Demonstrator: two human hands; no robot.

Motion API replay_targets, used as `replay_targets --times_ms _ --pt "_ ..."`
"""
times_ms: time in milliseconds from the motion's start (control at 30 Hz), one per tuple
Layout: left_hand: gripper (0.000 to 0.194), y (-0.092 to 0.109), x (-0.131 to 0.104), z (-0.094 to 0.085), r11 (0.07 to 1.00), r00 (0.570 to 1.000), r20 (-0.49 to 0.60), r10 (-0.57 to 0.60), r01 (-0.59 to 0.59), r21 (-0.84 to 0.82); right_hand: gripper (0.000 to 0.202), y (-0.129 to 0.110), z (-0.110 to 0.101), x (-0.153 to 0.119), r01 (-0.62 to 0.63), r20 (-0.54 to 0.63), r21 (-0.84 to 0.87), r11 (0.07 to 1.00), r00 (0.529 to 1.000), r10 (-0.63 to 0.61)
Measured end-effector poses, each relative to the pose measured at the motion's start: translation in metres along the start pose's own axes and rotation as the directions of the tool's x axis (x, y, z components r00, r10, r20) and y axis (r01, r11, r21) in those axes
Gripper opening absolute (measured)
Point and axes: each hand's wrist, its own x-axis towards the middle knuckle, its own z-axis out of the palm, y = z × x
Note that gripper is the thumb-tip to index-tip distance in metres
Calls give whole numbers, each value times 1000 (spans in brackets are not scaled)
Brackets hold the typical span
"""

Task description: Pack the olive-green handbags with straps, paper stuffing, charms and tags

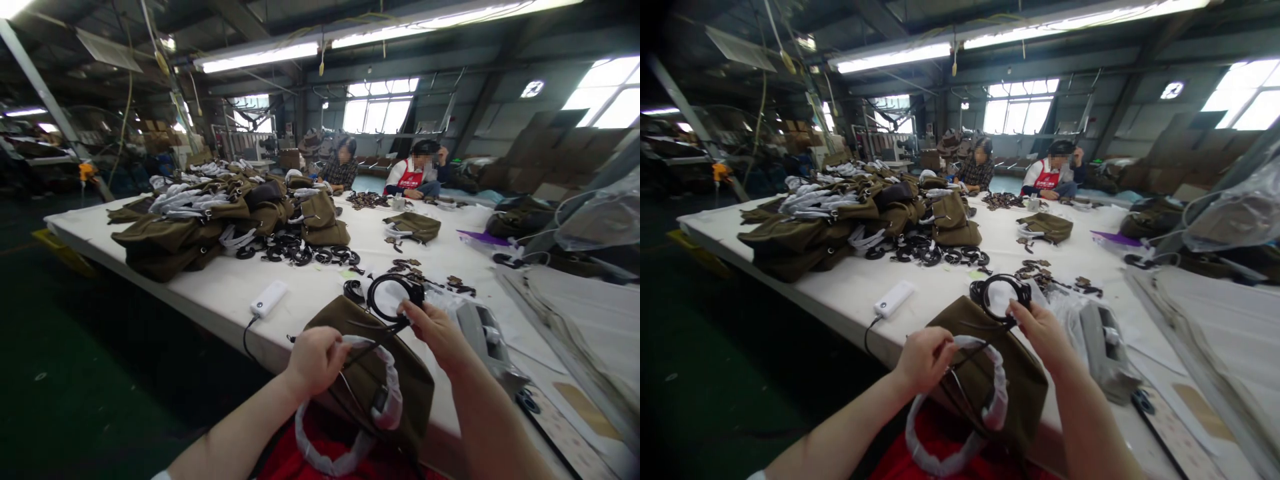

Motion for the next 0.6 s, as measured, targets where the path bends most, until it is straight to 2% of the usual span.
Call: replay_targets --times_ms 67,133,167,233,300,367,500,600 --pt "35 -2 15 -16 986 986 -111 -124 110 -122 52 -5 -1 -5 40 47 -104 994 998 -35" --pt "53 -3 34 -29 960 978 -110 -180 150 -237 50 -11 2 -11 66 100 -163 984 994 -50" --pt "63 -3 43 -33 942 981 -65 -185 158 -297 49 -14 4 -14 69 129 -173 983 990 -47" --pt "75 -2 59 -38 882 986 98 -135 164 -441 47 -22 10 -20 69 194 -156 985 980 -38" --pt "72 3 72 -37 781 963 269 -25 187 -595 45 -28 16 -23 85 249 -114 990 967 -54" --pt "58 9 80 -32 687 937 347 30 233 -688 44 -34 19 -24 114 259 -81 990 962 -90" --pt "45 19 84 -24 626 957 273 -95 271 -731 43 -38 20 -22 140 234 -78 987 965 -119" --pt "40 21 85 -22 597 969 199 -146 247 -763 44 -34 22 -21 116 252 -48 992 963 -101"
